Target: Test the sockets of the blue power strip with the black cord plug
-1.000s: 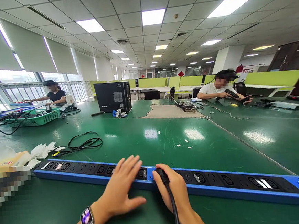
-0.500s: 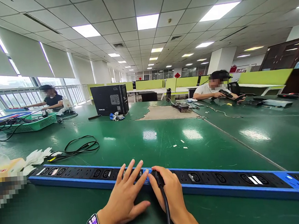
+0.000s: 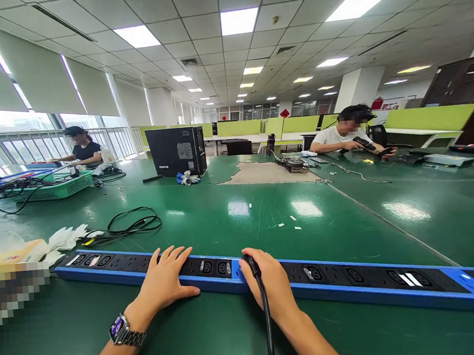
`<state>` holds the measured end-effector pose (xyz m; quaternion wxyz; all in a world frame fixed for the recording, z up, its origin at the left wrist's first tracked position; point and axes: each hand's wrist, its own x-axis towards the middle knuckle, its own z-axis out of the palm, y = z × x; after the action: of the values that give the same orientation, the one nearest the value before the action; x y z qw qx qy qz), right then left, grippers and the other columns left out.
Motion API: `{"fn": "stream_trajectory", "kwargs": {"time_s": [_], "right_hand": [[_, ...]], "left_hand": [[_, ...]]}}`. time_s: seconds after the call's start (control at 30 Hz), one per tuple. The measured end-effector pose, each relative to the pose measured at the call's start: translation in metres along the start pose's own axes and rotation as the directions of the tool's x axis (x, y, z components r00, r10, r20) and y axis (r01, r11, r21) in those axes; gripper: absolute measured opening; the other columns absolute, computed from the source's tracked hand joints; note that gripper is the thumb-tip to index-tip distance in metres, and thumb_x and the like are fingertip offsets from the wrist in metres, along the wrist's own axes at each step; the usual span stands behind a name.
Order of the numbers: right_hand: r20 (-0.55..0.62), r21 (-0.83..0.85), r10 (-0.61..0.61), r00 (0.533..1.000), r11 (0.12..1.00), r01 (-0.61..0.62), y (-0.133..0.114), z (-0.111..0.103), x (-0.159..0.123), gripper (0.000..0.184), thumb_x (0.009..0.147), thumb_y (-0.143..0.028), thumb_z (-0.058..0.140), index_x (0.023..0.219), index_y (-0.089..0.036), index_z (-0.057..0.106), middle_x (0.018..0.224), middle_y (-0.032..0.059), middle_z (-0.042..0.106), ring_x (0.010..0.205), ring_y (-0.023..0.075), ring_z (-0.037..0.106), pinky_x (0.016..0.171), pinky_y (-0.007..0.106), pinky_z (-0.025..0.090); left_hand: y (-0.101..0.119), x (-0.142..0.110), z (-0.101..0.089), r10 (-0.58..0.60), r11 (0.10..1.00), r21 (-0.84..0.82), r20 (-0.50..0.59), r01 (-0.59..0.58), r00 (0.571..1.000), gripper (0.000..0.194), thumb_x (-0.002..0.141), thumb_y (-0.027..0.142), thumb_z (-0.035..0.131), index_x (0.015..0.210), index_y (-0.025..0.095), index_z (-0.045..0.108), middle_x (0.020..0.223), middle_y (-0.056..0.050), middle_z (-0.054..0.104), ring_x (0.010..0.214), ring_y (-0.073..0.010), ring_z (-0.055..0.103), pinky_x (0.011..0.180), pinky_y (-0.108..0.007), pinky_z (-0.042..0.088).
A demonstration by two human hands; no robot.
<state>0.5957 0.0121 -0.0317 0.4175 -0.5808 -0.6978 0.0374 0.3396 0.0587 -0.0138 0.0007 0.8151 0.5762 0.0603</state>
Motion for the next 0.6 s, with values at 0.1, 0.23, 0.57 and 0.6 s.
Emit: {"fn": "stream_trajectory", "kwargs": {"time_s": [0.1, 0.23, 0.57, 0.6], "right_hand": [[0.079, -0.026, -0.045, 0.996, 0.999, 0.048, 0.0, 0.0, 0.005, 0.029, 0.093, -0.042, 0.048, 0.105, -0.022, 0.065, 0.101, 0.0042, 0.072, 0.091, 0.0208, 0.067, 0.081, 0.035, 0.053], [0.111, -0.139, -0.118, 0.987, 0.981, 0.133, -0.008, 0.005, 0.002, 0.024, 0.094, -0.033, 0.047, 0.107, -0.023, 0.064, 0.102, 0.0048, 0.071, 0.089, 0.0212, 0.064, 0.078, 0.035, 0.051], [-0.011, -0.114, -0.152, 0.988, 0.982, 0.15, -0.011, 0.012, -0.008, 0.022, 0.093, -0.032, 0.052, 0.108, -0.023, 0.065, 0.104, 0.0063, 0.071, 0.088, 0.0207, 0.063, 0.076, 0.036, 0.049], [-0.046, -0.068, -0.158, 0.986, 0.986, 0.155, -0.01, 0.014, -0.008, 0.021, 0.092, -0.032, 0.054, 0.106, -0.023, 0.066, 0.104, 0.0061, 0.072, 0.089, 0.0205, 0.064, 0.078, 0.036, 0.05]], "left_hand": [[0.0, 0.001, 0.002, 0.001, 1.0, -0.022, -0.017, -0.002, 1.0, 0.093, 0.061, 0.064, 0.073, 0.141, 0.025, 0.045, 0.145, -0.01, 0.05, 0.138, -0.0358, 0.035, 0.117, -0.058, 0.015], [0.0, 0.001, 0.004, 0.01, 0.999, -0.037, -0.038, -0.012, 0.999, 0.09, 0.062, 0.063, 0.072, 0.14, 0.027, 0.046, 0.142, -0.01, 0.052, 0.135, -0.0348, 0.039, 0.116, -0.057, 0.018], [0.0, -0.002, 0.003, 0.043, 0.999, -0.022, -0.089, -0.045, 0.995, 0.083, 0.065, 0.059, 0.072, 0.137, 0.025, 0.049, 0.137, -0.01, 0.056, 0.129, -0.0326, 0.045, 0.113, -0.056, 0.022], [0.0, -0.001, 0.003, 0.047, 0.999, -0.022, -0.089, -0.049, 0.995, 0.083, 0.065, 0.059, 0.072, 0.137, 0.025, 0.049, 0.137, -0.01, 0.057, 0.129, -0.0327, 0.046, 0.113, -0.056, 0.023]]}}
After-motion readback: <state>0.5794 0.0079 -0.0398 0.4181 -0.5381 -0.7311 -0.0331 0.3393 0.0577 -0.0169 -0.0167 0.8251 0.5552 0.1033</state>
